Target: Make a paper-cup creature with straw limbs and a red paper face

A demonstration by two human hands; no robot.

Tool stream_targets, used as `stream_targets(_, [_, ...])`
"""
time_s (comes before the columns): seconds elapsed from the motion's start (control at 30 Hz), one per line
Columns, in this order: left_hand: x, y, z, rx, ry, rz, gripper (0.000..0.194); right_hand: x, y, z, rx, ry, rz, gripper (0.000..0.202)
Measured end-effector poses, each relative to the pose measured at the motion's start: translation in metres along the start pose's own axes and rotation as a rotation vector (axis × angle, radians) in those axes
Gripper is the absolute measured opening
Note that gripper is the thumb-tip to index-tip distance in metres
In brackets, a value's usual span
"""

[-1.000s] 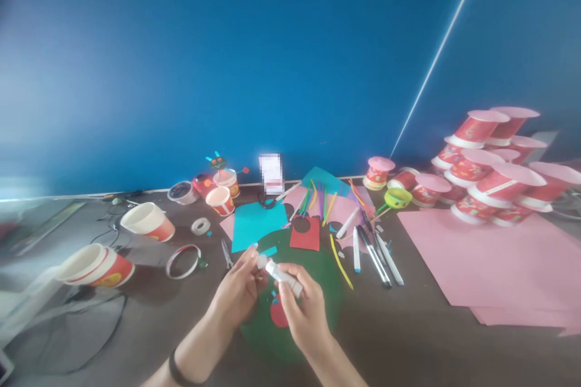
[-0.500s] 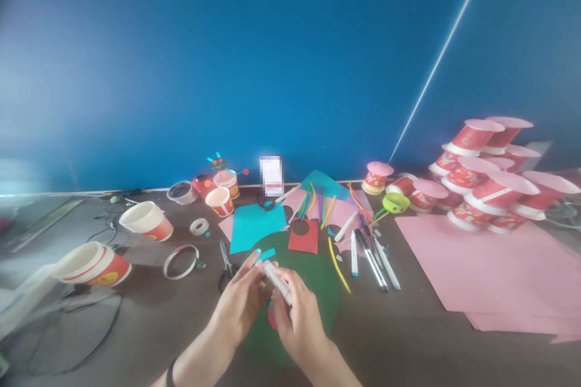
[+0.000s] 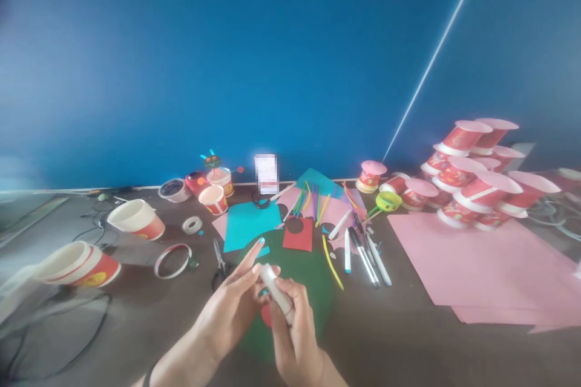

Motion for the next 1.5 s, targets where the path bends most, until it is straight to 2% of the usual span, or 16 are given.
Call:
stream_targets(0.13, [-0.003,0.001,-0.001,-0.046,0.069,0.022,0.071,0.007,0.005,0.003,0.06,-0.094,0.034,0.026])
stream_targets(0.23, [0.005,0.009,-0.005,-0.165,0.207,0.013,0.069,0.02,0.021,-0.002,0.086,-0.232,0.118,0.026])
stream_targets(0.3, [0.013,0.014,-0.009,-0.221,0.299,-0.012,0.063,0.035,0.034,-0.014,0.087,-0.37,0.13,0.026])
stream_targets(0.47, [0.027,0.022,-0.015,-0.163,0.335,-0.065,0.03,0.075,0.066,-0.051,0.213,-0.828,0.064,0.033])
stream_targets(0.6, [0.03,0.025,-0.012,-0.109,0.339,-0.062,0.017,0.088,0.085,-0.062,0.255,-1.016,0.152,0.033])
stream_targets(0.67, [0.03,0.026,-0.01,-0.087,0.367,-0.044,0.017,0.084,0.093,-0.057,0.292,-0.996,0.163,0.029])
stream_targets(0.77, [0.029,0.028,-0.008,-0.051,0.435,-0.037,0.021,0.068,0.101,-0.038,0.263,-0.797,0.158,0.019])
stream_targets(0.87, [0.025,0.029,-0.01,-0.033,0.544,-0.039,0.025,0.044,0.106,-0.014,0.155,-0.591,0.356,0.013])
stream_targets(1.0, [0.021,0.029,-0.012,-0.061,0.744,-0.017,0.029,0.021,0.109,0.01,0.131,-0.555,0.588,0.012])
stream_targets(1.2, [0.023,0.031,-0.011,-0.125,0.947,0.035,0.027,0.014,0.109,0.012,0.165,-0.648,0.687,0.01])
stream_targets(1.5, [0.024,0.031,-0.008,-0.104,0.966,0.025,0.028,0.011,0.105,0.011,0.148,-0.678,0.737,0.009])
Point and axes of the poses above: each hand's wrist, its own y-axis towards the middle knuckle, its own x-axis out of the back of the hand, z = x × y, the point moved 1 cm from there along y, towards the middle knuckle, and after that the axes turned 9 degrees about -z, right-handed, at the moved point
